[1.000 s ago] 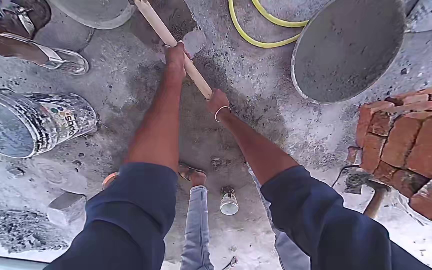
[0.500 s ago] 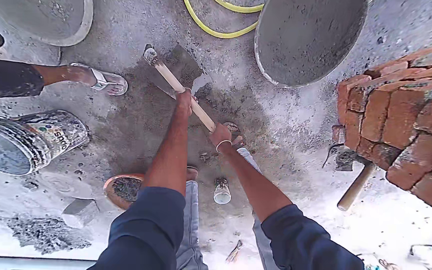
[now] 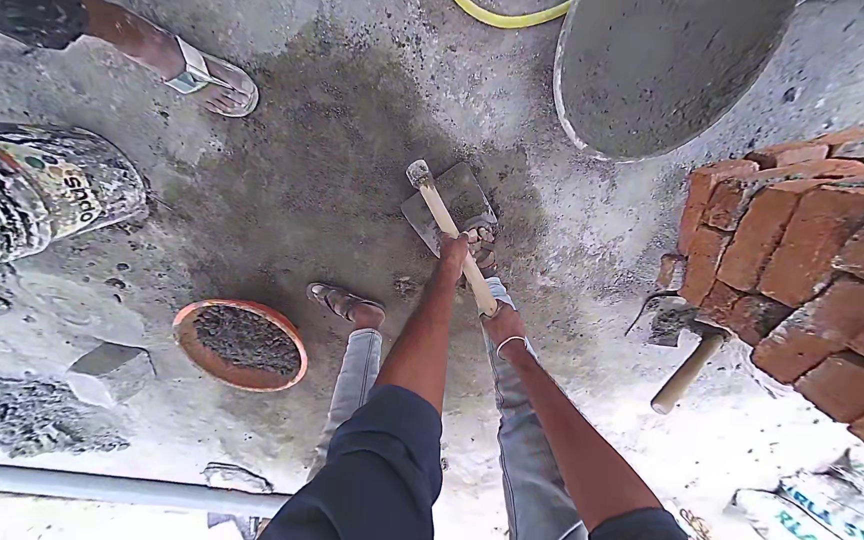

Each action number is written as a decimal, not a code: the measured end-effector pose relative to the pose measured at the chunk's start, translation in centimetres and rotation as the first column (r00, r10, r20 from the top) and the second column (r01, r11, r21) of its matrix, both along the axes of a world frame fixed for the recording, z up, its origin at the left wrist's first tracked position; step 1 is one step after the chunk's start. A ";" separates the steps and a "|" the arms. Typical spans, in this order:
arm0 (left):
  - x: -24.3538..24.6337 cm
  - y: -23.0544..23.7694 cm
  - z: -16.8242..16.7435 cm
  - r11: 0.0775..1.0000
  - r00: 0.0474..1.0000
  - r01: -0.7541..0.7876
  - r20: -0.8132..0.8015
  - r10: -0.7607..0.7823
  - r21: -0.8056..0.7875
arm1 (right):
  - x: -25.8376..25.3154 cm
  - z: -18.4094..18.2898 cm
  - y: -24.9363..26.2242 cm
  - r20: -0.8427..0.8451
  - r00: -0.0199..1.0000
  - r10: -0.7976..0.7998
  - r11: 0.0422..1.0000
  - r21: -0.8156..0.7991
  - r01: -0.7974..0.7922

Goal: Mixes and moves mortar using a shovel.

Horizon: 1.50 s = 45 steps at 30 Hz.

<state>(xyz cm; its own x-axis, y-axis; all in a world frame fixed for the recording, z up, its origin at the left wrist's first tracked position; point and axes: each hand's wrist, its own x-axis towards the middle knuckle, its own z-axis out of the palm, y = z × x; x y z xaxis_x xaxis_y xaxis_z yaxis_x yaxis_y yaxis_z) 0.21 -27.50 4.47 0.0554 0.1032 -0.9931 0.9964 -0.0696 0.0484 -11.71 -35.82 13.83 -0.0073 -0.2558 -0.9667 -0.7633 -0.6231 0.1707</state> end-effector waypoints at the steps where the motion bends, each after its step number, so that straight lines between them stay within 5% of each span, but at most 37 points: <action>1: 0.0 0.3 0.2 1.000 1.000 -0.006 0.000 0.006 -0.010 | 0.0 0.0 0.0 0.007 1.000 0.002 1.000 0.007 -0.002; 9: 1.6 5.5 1.7 0.981 0.981 -0.186 0.054 0.189 -0.054 | 3.8 3.1 5.1 0.040 0.991 0.125 0.992 0.019 -0.126; 15: 2.4 18.1 5.8 0.907 0.904 -0.420 0.103 0.415 0.024 | 7.9 8.0 15.0 0.066 0.954 0.293 0.936 0.184 -0.300; 19: -1.6 28.9 12.0 0.780 0.770 -0.624 0.209 0.603 0.050 | 7.2 12.8 23.4 0.103 0.883 0.459 0.831 0.302 -0.467; 23: -7.0 37.2 21.5 0.526 0.534 -0.839 0.393 0.748 0.138 | 3.9 16.4 28.6 0.265 0.735 0.624 0.603 0.435 -0.669; 27: -12.3 41.0 29.1 0.291 0.321 -0.947 0.461 0.827 0.136 | 0.4 12.6 30.8 0.413 0.608 0.678 0.419 0.463 -0.781; 30: -15.5 45.8 30.0 0.177 0.189 -0.981 0.523 0.831 0.074 | 0.7 6.7 35.3 0.387 0.565 0.729 0.387 0.448 -0.806; 33: -16.3 51.8 29.9 0.080 0.122 -0.992 0.601 0.790 0.096 | 2.3 4.9 42.3 0.406 0.548 0.731 0.377 0.429 -0.821; 39: -17.5 62.4 34.0 0.209 0.197 -0.975 0.732 0.652 0.076 | 3.5 9.1 53.1 0.574 0.505 0.644 0.266 0.451 -0.852; 45: -15.5 62.5 35.6 0.465 0.340 -0.885 0.648 0.682 -0.024 | 0.4 16.1 46.1 0.470 0.652 0.595 0.334 0.594 -0.732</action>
